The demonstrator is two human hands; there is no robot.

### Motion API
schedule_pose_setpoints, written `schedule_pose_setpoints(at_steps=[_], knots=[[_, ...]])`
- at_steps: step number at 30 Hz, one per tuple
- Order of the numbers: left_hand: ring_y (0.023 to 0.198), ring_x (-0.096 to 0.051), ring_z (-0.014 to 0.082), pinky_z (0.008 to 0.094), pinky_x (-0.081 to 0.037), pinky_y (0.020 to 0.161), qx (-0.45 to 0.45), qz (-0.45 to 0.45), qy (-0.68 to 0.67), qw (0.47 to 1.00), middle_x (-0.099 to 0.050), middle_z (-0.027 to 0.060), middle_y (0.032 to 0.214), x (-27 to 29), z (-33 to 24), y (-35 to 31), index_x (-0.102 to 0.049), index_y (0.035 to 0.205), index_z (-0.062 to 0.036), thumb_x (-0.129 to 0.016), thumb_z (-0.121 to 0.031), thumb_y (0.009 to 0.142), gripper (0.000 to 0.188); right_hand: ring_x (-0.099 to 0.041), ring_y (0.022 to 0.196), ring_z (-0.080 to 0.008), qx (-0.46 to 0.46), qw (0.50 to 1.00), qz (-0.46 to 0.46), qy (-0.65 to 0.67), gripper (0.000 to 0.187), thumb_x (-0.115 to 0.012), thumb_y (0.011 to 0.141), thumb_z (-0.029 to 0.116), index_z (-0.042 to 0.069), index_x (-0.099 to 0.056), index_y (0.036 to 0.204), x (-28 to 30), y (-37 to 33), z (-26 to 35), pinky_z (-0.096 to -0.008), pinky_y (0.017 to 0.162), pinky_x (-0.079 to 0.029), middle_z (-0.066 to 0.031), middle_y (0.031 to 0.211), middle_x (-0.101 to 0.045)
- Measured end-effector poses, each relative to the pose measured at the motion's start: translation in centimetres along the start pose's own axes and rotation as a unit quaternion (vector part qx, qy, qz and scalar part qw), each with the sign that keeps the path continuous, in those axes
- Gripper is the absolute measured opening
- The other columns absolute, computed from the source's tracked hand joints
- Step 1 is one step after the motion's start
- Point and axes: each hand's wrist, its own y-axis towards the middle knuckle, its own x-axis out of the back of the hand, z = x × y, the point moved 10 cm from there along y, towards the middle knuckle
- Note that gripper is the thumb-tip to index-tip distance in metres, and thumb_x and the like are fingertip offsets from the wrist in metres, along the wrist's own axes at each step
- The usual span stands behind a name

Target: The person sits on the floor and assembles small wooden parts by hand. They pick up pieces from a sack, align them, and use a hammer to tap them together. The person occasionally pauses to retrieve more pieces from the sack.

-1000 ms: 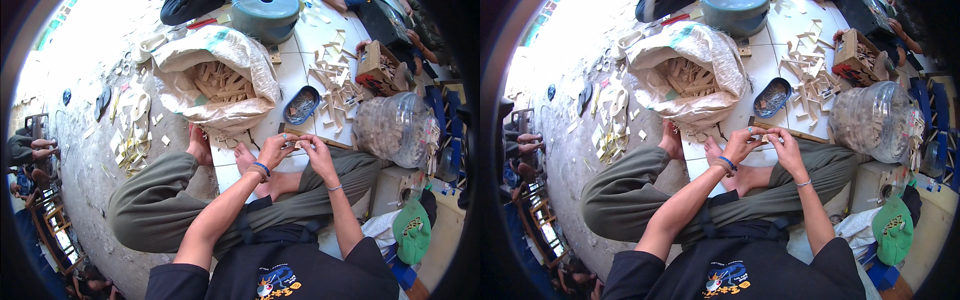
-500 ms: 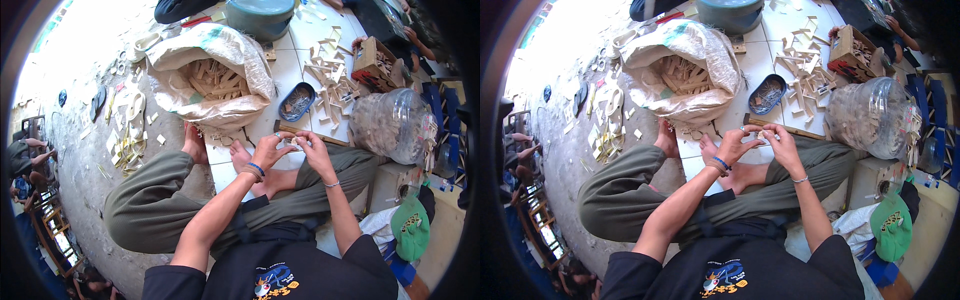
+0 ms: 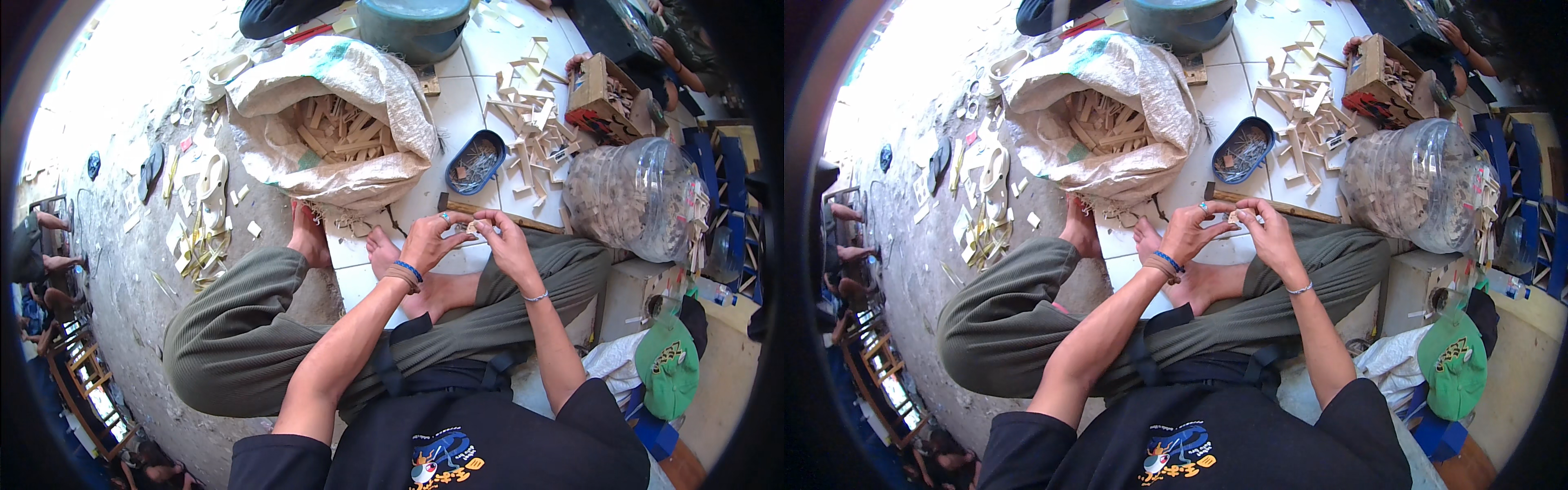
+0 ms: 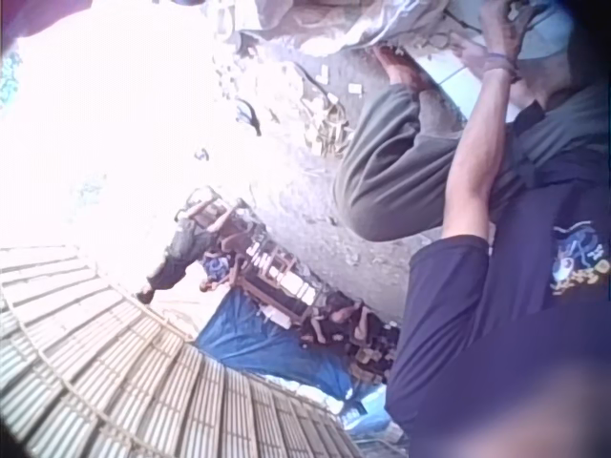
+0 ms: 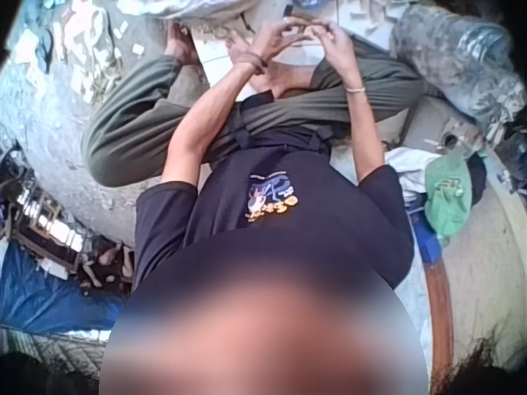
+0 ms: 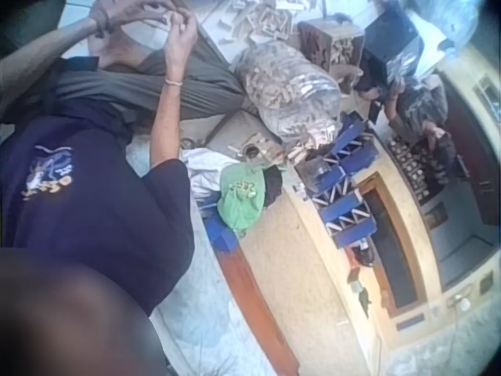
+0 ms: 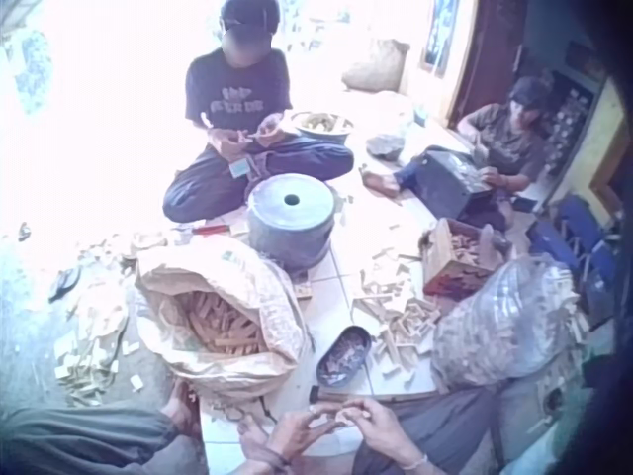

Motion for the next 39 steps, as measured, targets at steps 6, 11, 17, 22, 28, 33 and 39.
schedule_pose_setpoints(at_steps=[6,11,17,22,28,33,39], knots=[[0.085,-0.074,0.0303,0.0375,-0.058,0.076,0.021,-0.004,-0.023,1.000,-0.077,0.0164,0.097,-0.3,1.1,0.2,-0.077,0.116,-0.0109,-0.083,-0.025,0.089,0.031,-0.068,0.092,-0.0164,0.009,1.000,-0.007,-0.023,0.025,-0.067,0.102,0.021,0.001,-0.070,0.116,0.2,-0.1,0.5,-0.0326,0.083,-0.053,-0.0106,0.101,-0.076],[0.084,-0.074,0.0288,0.0381,-0.058,0.078,0.044,0.017,-0.021,0.999,-0.077,0.0164,0.096,-0.7,1.9,0.1,-0.077,0.115,-0.0111,-0.083,-0.025,0.090,0.030,-0.067,0.089,-0.0159,0.013,0.999,-0.009,-0.034,0.025,-0.068,0.101,0.022,0.001,-0.071,0.116,0.2,-0.1,0.6,-0.0325,0.081,-0.053,-0.0102,0.099,-0.076],[0.087,-0.074,0.0285,0.0378,-0.058,0.080,0.031,0.008,-0.034,0.999,-0.078,0.0149,0.098,-0.5,1.3,0.2,-0.077,0.116,-0.0094,-0.083,-0.024,0.089,0.031,-0.060,0.089,-0.0076,-0.006,0.999,-0.001,-0.044,0.022,-0.066,0.104,0.015,-0.001,-0.069,0.119,0.1,-0.3,0.8,-0.0262,0.080,-0.051,-0.0013,0.099,-0.071],[0.096,-0.077,0.0240,0.0365,-0.061,0.087,0.006,-0.004,-0.028,1.000,-0.079,0.0102,0.109,0.2,-0.3,-0.1,-0.075,0.117,-0.0060,-0.084,-0.022,0.090,0.033,-0.060,0.087,-0.0076,0.004,0.999,-0.010,-0.051,0.022,-0.068,0.102,0.015,-0.001,-0.070,0.117,0.2,-0.3,1.6,-0.0259,0.078,-0.051,-0.0014,0.097,-0.071],[0.096,-0.076,0.0192,0.0334,-0.060,0.085,-0.024,-0.041,-0.046,0.998,-0.079,0.0077,0.110,0.6,-2.0,-0.3,-0.077,0.115,-0.0060,-0.082,-0.017,0.091,0.027,-0.060,0.088,-0.0078,-0.004,0.999,-0.013,-0.038,0.025,-0.069,0.102,0.015,-0.002,-0.067,0.120,0.3,-0.2,0.7,-0.0255,0.079,-0.051,-0.0025,0.096,-0.070],[0.090,-0.077,0.0246,0.0333,-0.058,0.078,0.001,-0.050,-0.070,0.996,-0.080,0.0094,0.104,0.5,-1.3,-0.2,-0.079,0.110,-0.0096,-0.079,-0.018,0.093,0.019,-0.067,0.090,-0.0122,0.005,1.000,-0.019,-0.018,0.031,-0.071,0.099,0.019,0.000,-0.064,0.122,0.5,0.0,-0.1,-0.0292,0.081,-0.053,-0.0068,0.096,-0.074],[0.088,-0.077,0.0180,0.0315,-0.058,0.078,0.017,-0.063,-0.113,0.992,-0.081,0.0083,0.100,0.2,-0.4,-0.4,-0.079,0.110,-0.0088,-0.077,-0.014,0.094,0.016,-0.070,0.091,-0.0141,0.002,1.000,-0.016,-0.011,0.035,-0.074,0.097,0.023,0.000,-0.064,0.121,0.6,0.3,-0.4,-0.0312,0.082,-0.053,-0.0084,0.096,-0.076]])
